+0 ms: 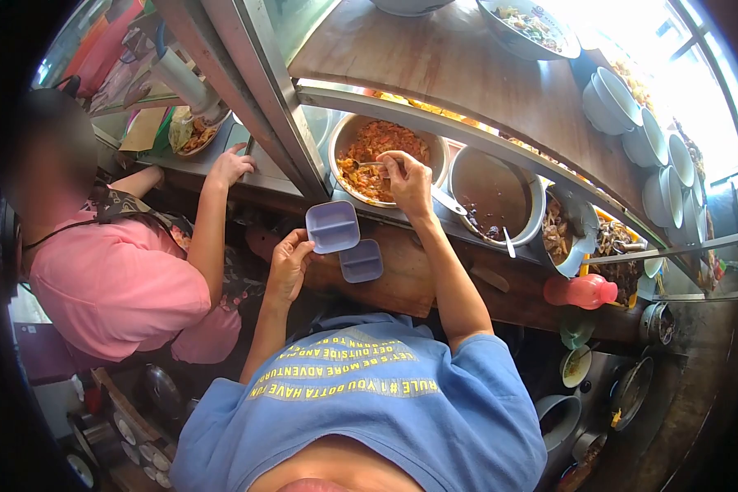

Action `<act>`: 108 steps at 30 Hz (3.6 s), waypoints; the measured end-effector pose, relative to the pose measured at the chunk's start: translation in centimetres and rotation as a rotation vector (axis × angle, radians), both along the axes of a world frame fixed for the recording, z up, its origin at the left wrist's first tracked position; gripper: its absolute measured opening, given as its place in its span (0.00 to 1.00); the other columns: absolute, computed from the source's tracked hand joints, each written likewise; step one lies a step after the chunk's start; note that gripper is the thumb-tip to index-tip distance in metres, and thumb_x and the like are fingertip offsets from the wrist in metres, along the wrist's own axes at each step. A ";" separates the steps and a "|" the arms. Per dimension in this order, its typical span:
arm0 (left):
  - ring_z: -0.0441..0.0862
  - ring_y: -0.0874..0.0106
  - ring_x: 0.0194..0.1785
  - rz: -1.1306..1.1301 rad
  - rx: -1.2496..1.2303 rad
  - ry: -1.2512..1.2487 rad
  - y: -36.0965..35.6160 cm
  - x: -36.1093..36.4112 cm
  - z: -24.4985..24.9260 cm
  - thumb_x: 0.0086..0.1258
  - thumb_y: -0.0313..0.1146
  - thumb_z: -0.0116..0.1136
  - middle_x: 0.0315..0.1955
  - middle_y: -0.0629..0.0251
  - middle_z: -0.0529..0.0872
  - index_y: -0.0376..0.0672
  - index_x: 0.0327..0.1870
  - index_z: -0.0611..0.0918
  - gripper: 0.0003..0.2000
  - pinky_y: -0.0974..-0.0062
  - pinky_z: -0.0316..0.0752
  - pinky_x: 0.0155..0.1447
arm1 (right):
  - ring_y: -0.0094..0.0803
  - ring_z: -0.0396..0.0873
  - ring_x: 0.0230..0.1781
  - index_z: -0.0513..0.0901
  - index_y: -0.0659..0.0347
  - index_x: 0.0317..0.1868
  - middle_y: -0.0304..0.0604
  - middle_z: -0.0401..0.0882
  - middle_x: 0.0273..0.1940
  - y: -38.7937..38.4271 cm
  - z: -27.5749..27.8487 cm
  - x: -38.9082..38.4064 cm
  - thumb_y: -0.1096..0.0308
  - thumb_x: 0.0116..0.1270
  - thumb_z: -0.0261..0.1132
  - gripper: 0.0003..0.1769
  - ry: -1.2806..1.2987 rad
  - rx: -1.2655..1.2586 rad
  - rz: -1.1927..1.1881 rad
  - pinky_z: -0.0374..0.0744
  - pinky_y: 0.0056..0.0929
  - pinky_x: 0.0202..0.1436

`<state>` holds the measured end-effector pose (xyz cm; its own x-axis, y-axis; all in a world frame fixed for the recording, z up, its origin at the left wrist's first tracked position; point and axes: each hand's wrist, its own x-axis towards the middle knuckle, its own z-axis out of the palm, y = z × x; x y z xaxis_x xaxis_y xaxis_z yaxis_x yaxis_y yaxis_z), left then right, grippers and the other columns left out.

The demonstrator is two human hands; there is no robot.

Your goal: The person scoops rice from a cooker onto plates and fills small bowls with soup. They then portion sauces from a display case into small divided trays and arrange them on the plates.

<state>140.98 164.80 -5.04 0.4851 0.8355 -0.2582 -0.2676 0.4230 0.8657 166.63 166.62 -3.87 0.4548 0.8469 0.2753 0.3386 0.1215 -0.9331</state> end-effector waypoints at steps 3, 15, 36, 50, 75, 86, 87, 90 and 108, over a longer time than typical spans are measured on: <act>0.81 0.79 0.40 0.013 0.004 0.003 -0.1 -0.1 -0.4 0.69 0.24 0.52 0.38 0.65 0.83 0.36 0.45 0.78 0.07 0.80 0.78 0.44 | 0.25 0.84 0.34 0.84 0.67 0.42 0.43 0.86 0.34 -0.9 -0.2 -0.3 0.72 0.70 0.59 0.09 0.061 0.018 -0.018 0.81 0.22 0.41; 0.81 0.80 0.38 0.070 0.049 0.001 0.1 0.2 0.1 0.70 0.26 0.53 0.39 0.65 0.84 0.34 0.47 0.79 0.08 0.81 0.79 0.43 | 0.25 0.83 0.33 0.82 0.71 0.42 0.46 0.85 0.35 -4.3 -1.3 -0.3 0.72 0.71 0.59 0.10 0.497 0.059 -0.159 0.81 0.21 0.42; 0.84 0.75 0.35 -0.060 -0.039 -0.109 0.0 4.7 0.4 0.71 0.27 0.53 0.37 0.60 0.85 0.32 0.49 0.79 0.11 0.80 0.81 0.41 | 0.23 0.80 0.40 0.83 0.70 0.41 0.43 0.83 0.40 -13.5 4.7 -1.5 0.77 0.70 0.59 0.07 0.320 0.078 0.023 0.78 0.22 0.49; 0.84 0.75 0.36 -0.086 -0.054 -0.130 -0.5 5.2 0.3 0.71 0.28 0.55 0.37 0.61 0.85 0.32 0.49 0.79 0.11 0.80 0.81 0.42 | 0.23 0.80 0.40 0.82 0.71 0.41 0.44 0.82 0.40 -14.7 6.2 -1.4 0.80 0.68 0.58 0.06 0.149 0.123 0.025 0.79 0.22 0.47; 0.83 0.74 0.35 -0.128 -0.075 -0.044 -2.7 4.4 -1.3 0.72 0.27 0.52 0.37 0.61 0.84 0.31 0.50 0.77 0.11 0.79 0.82 0.42 | 0.46 0.78 0.46 0.79 0.67 0.42 0.49 0.79 0.43 -11.7 2.4 -0.3 0.78 0.63 0.60 0.07 -0.519 0.069 0.007 0.78 0.36 0.50; 0.82 0.75 0.34 -0.210 -0.075 -0.009 -4.4 5.5 -2.3 0.71 0.26 0.51 0.37 0.61 0.84 0.31 0.50 0.78 0.11 0.79 0.81 0.41 | 0.45 0.73 0.54 0.80 0.55 0.53 0.47 0.77 0.52 -16.6 7.2 1.5 0.63 0.59 0.69 0.21 -0.616 -0.033 -0.253 0.70 0.42 0.61; 0.83 0.75 0.34 -0.222 -0.093 -0.002 -4.6 5.8 -2.5 0.71 0.26 0.51 0.38 0.61 0.84 0.32 0.50 0.78 0.11 0.80 0.81 0.41 | 0.43 0.72 0.53 0.81 0.53 0.53 0.45 0.76 0.51 -18.3 6.9 3.1 0.62 0.57 0.70 0.22 -0.694 -0.090 -0.317 0.70 0.41 0.59; 0.83 0.75 0.37 -0.285 -0.126 -0.009 -5.1 7.1 -2.4 0.71 0.25 0.51 0.41 0.61 0.85 0.34 0.50 0.79 0.11 0.79 0.81 0.39 | 0.40 0.71 0.52 0.81 0.48 0.52 0.42 0.71 0.50 -22.5 5.8 6.6 0.66 0.53 0.72 0.23 -0.795 -0.387 -0.396 0.70 0.38 0.58; 0.83 0.75 0.41 -0.456 -0.038 -0.085 -6.5 12.4 -1.8 0.71 0.26 0.51 0.42 0.59 0.84 0.31 0.52 0.78 0.12 0.77 0.80 0.43 | 0.22 0.75 0.26 0.79 0.65 0.35 0.41 0.80 0.29 -22.0 1.8 15.1 0.72 0.71 0.56 0.08 -0.365 0.045 -0.476 0.74 0.22 0.32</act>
<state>153.40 158.25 -6.85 0.8215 0.5228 -0.2275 -0.1168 0.5449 0.8303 181.72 144.65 -2.07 0.6504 0.5575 0.5159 0.6631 -0.0853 -0.7437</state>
